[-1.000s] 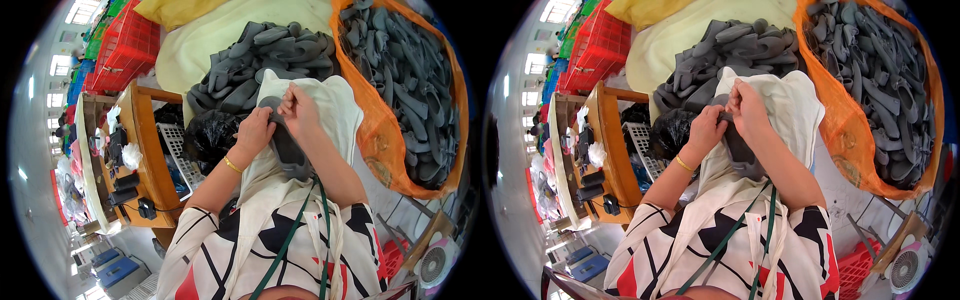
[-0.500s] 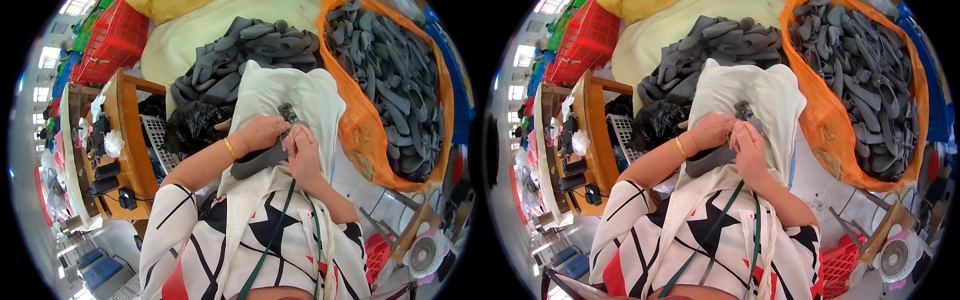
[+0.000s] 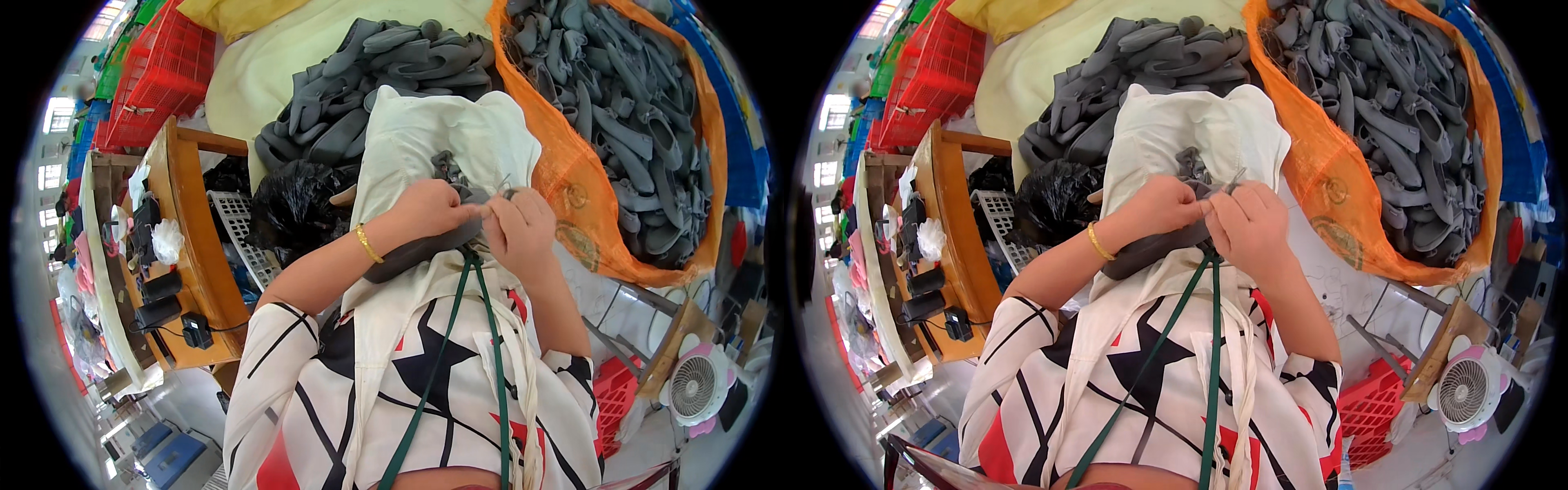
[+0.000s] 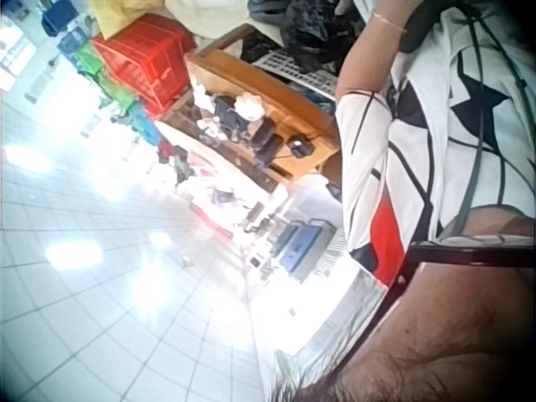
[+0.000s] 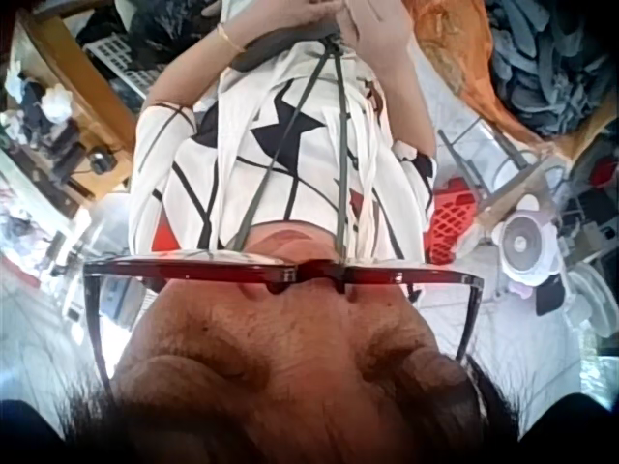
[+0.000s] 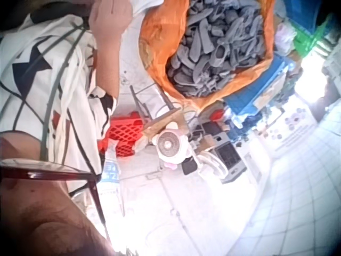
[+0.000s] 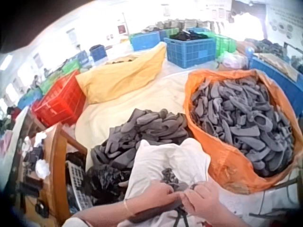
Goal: The person sits on the floor and sews a grey slip-on shoe using a needle and thread. They repeatedly pull the thread through the shoe's upper part to secure it. The person handles the shoe with both hands, adjusting its position on a white cloth on their lap. At the end of the clip, the person places the shoe on a wooden table.
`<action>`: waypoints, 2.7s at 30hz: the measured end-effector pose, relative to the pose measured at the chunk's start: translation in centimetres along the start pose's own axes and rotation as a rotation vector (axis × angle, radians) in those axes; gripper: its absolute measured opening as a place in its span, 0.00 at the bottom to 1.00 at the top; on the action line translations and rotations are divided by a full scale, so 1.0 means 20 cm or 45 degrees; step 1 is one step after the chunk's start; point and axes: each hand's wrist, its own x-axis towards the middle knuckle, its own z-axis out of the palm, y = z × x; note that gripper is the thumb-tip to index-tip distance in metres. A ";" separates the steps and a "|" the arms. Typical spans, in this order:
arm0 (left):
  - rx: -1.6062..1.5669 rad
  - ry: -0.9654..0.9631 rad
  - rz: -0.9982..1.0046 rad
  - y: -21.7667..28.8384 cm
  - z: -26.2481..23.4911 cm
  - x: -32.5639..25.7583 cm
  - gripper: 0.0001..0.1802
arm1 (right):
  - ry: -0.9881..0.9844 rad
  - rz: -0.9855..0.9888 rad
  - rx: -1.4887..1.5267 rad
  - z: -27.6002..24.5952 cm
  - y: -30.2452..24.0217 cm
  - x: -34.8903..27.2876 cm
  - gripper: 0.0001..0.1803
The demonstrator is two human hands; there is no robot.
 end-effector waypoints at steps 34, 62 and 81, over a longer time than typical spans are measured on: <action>-0.721 0.018 -0.005 -0.39 0.10 -0.01 0.05 | -0.350 1.028 0.874 0.33 0.09 -0.17 0.03; -0.434 0.456 0.129 -0.23 0.18 0.05 0.17 | 1.798 1.727 1.124 -0.45 0.97 -0.98 0.16; -0.504 0.074 -0.044 -0.01 0.07 -0.10 0.21 | -0.355 0.569 0.219 0.09 0.19 -0.36 0.06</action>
